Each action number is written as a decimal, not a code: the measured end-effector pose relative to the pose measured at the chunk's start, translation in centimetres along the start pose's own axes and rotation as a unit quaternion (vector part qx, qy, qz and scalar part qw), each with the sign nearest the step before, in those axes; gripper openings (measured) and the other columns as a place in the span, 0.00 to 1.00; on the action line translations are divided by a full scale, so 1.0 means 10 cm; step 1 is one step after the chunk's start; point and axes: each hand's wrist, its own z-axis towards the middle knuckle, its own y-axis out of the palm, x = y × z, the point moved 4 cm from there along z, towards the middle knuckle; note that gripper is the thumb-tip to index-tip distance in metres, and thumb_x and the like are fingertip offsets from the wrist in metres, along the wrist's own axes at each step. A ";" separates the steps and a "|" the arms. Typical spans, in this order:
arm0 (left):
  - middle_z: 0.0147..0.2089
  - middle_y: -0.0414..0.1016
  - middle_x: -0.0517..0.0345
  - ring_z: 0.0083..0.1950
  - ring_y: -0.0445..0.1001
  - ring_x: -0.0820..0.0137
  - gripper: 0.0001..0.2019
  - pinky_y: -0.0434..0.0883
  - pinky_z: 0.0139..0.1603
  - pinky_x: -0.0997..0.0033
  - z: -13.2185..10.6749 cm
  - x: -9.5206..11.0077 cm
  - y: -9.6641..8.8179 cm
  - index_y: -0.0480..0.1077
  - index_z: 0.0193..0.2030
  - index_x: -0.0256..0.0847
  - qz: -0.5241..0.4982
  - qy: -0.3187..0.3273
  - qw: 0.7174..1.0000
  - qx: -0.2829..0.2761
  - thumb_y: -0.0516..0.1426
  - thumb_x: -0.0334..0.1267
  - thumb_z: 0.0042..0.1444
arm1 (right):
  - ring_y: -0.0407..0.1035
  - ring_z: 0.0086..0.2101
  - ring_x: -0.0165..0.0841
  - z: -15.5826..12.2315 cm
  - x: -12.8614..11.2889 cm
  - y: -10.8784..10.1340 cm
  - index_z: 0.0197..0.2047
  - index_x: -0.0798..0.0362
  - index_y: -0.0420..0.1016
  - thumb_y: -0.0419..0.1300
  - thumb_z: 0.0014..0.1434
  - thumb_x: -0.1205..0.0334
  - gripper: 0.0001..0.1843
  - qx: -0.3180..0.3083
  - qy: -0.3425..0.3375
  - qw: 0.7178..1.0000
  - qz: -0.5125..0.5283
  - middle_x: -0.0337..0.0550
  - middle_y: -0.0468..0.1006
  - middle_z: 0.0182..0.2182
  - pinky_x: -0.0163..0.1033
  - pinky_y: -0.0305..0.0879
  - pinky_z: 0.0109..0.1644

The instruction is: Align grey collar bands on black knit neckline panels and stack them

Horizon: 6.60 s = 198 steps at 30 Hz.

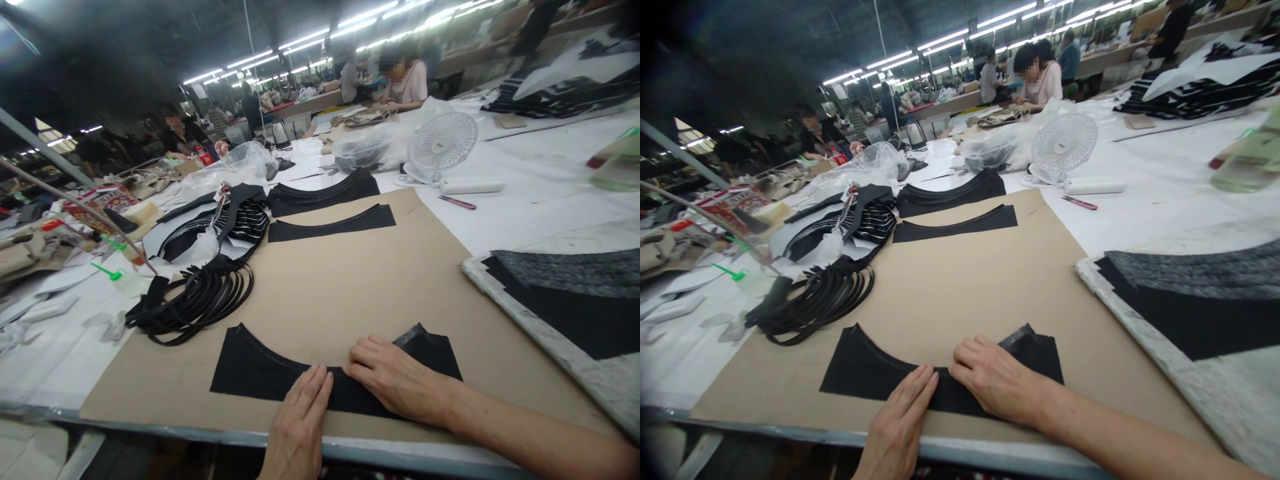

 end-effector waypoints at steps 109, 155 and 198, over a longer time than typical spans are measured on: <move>0.43 0.72 0.50 0.43 0.72 0.66 0.15 0.72 0.42 0.64 0.90 0.61 0.40 0.66 0.55 0.38 -0.065 -0.018 0.998 0.000 0.48 0.29 0.63 | 0.63 0.37 0.35 -0.74 0.54 -0.45 0.39 0.52 0.66 0.59 0.60 0.59 0.07 0.053 -0.005 0.998 -0.043 0.41 0.72 0.34 0.42 0.50 0.42; 0.46 0.69 0.48 0.48 0.64 0.61 0.24 0.65 0.52 0.58 0.91 0.94 0.72 0.63 0.60 0.30 -0.043 -0.046 0.998 0.024 0.44 0.19 0.58 | 0.63 0.37 0.33 -1.02 0.76 -0.46 0.41 0.52 0.72 0.52 0.63 0.68 0.08 0.073 -0.038 0.995 -0.056 0.42 0.73 0.35 0.42 0.53 0.42; 0.42 0.68 0.53 0.42 0.63 0.63 0.27 0.63 0.46 0.61 1.15 0.97 0.77 0.65 0.60 0.36 0.029 0.000 0.999 -0.031 0.52 0.20 0.52 | 0.67 0.40 0.34 -1.22 0.78 -0.59 0.51 0.53 0.70 0.48 0.65 0.67 0.15 0.069 0.052 0.995 -0.051 0.46 0.75 0.40 0.42 0.53 0.47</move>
